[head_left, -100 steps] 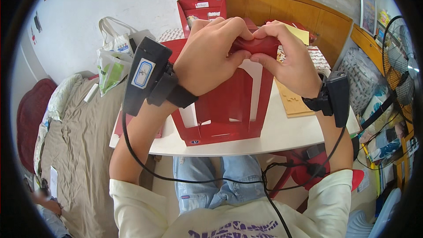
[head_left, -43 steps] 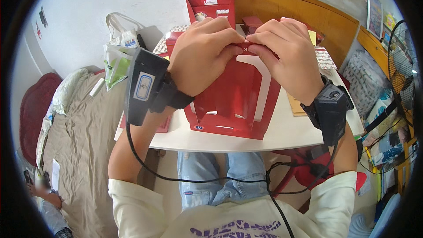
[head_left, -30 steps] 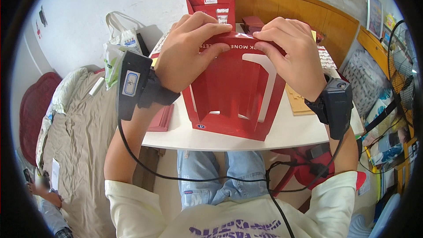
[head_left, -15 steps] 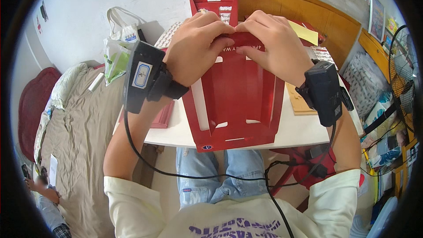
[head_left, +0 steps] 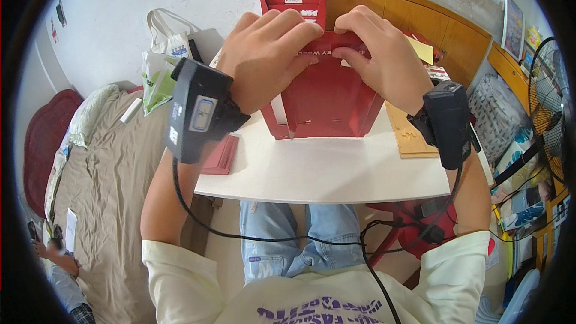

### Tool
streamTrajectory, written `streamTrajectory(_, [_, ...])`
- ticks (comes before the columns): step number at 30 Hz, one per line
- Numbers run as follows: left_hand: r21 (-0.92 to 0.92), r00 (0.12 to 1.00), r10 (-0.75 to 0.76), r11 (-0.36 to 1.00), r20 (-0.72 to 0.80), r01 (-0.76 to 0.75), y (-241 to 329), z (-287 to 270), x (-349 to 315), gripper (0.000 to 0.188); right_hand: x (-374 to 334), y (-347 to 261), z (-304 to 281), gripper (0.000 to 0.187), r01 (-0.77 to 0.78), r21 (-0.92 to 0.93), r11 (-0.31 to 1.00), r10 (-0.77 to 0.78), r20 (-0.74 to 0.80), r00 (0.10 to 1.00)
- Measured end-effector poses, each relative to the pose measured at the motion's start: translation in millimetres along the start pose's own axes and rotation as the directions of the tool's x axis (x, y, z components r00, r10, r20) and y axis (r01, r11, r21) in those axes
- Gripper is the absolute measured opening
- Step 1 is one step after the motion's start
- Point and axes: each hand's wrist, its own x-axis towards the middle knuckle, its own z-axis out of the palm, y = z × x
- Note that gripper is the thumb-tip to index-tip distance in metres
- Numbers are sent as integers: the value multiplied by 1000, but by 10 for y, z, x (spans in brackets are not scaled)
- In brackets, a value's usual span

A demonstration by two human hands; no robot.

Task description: Folding and assembling red cardstock 'money wallet' packaging folders and inserting paper.

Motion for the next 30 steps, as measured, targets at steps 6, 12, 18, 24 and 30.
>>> streamTrajectory(6, [-116, 1000, -22, 993, -3, 22, -79, 103, -34, 37, 3, 27, 27, 24, -39, 27, 999, 38, 40, 998])
streamTrajectory(12, [-280, 996, -85, 956, 6, 83, -171, 219, -45, 31, 7, 38, 37, 18, -33, -8, 999, 33, 20, 999])
streamTrajectory(18, [-191, 990, -135, 972, 28, 138, -119, 179, -48, 22, -3, 71, 61, 10, 15, -56, 998, -13, 22, 1000])
streamTrajectory(24, [-191, 991, -130, 973, 12, 130, -114, 221, -72, 15, -27, 91, 92, 6, 71, -111, 991, -71, 5, 997])
streamTrajectory(30, [-74, 993, -70, 995, -96, 63, -167, 190, -127, 30, -40, 102, 95, 7, 16, -87, 996, -16, -4, 1000])
